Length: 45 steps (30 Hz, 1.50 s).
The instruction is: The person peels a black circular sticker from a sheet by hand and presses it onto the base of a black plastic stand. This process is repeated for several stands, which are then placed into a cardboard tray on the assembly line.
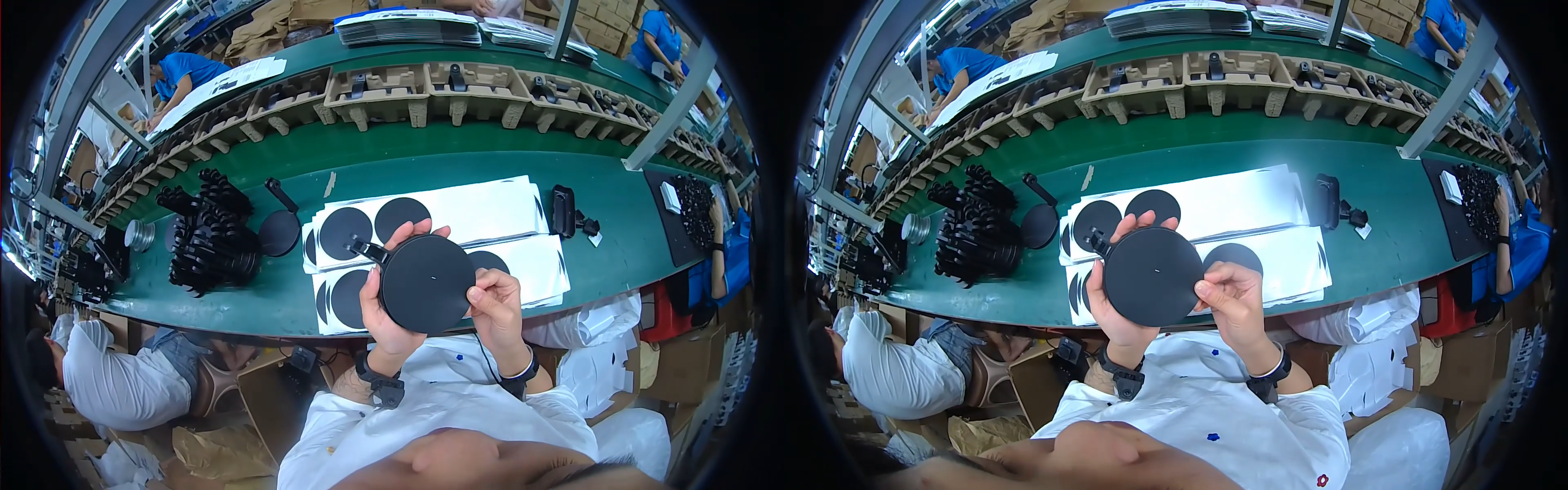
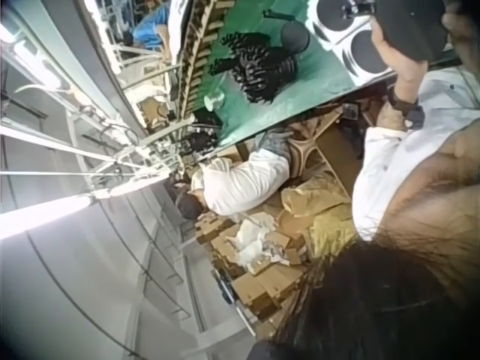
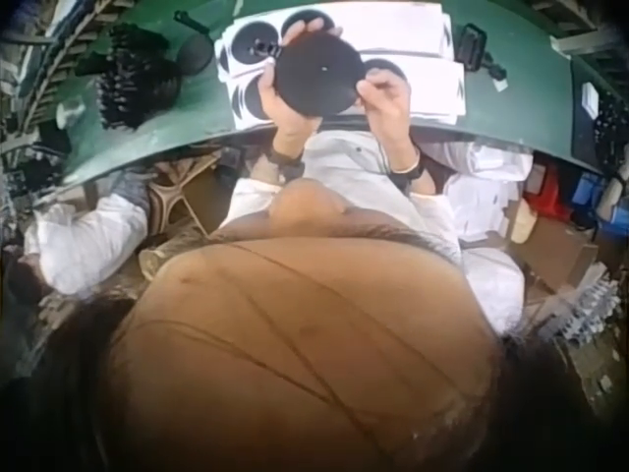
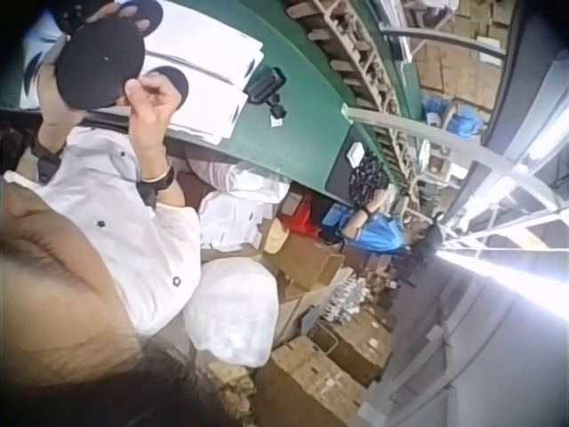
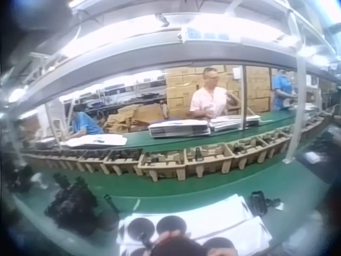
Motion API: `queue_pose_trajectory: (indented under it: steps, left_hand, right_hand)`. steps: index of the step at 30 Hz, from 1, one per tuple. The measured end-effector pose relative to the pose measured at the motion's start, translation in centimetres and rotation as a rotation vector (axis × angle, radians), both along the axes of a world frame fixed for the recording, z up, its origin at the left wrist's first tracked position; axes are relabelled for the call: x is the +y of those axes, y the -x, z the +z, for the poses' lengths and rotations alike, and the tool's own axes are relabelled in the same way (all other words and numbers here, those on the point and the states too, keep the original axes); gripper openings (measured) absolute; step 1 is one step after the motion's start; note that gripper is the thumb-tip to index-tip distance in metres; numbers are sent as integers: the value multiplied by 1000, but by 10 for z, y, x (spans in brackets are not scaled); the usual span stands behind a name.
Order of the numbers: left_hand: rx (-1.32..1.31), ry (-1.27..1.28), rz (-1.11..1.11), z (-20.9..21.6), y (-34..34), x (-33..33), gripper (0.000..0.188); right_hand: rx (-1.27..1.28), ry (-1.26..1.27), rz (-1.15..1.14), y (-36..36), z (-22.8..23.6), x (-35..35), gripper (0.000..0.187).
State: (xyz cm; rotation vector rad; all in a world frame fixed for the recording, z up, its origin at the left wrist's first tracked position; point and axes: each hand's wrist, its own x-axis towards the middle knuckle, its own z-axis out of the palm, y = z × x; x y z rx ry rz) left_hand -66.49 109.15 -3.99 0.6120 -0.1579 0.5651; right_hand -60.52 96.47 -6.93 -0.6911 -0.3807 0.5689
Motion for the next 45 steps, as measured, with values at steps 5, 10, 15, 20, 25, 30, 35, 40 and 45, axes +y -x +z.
queue_pose_trajectory:
  steps: [5, 10, 15, 20, 25, 30, 35, 40, 45]
  left_hand:
    - [-18, 18, 2, 2, 2, 2, 61]
    - [-38, -38, 13, 8, 2, 3, 68]
    - [7, -84, 57, 19, 2, 3, 76]
    - [-64, -209, 61, 21, 0, 8, 76]
    - [-81, -408, 159, 20, -8, 14, 73]
    - [-35, -244, 257, 20, -22, 18, 66]
    - [49, -266, 294, 6, -43, 30, 54]
    - [93, -699, 454, -14, -46, 43, 39]
    - [97, -895, 474, -29, -38, 72, 25]
  right_hand:
    - [-15, -2, -25, 5, -1, 5, 8]
    - [-63, 24, -64, 5, 8, 5, 7]
    - [-140, 102, -109, 1, 20, 6, 6]
    - [-208, 284, -115, -5, 34, 7, 10]
    - [-628, 600, -386, -17, 43, 13, 18]
    - [-1158, 802, -637, -36, 51, 20, 29]
    - [-1542, 378, -741, -44, 35, 38, 33]
    - [-1175, 477, -865, -45, 18, 32, 36]
    - [-1088, 424, -750, -52, 21, 24, 32]
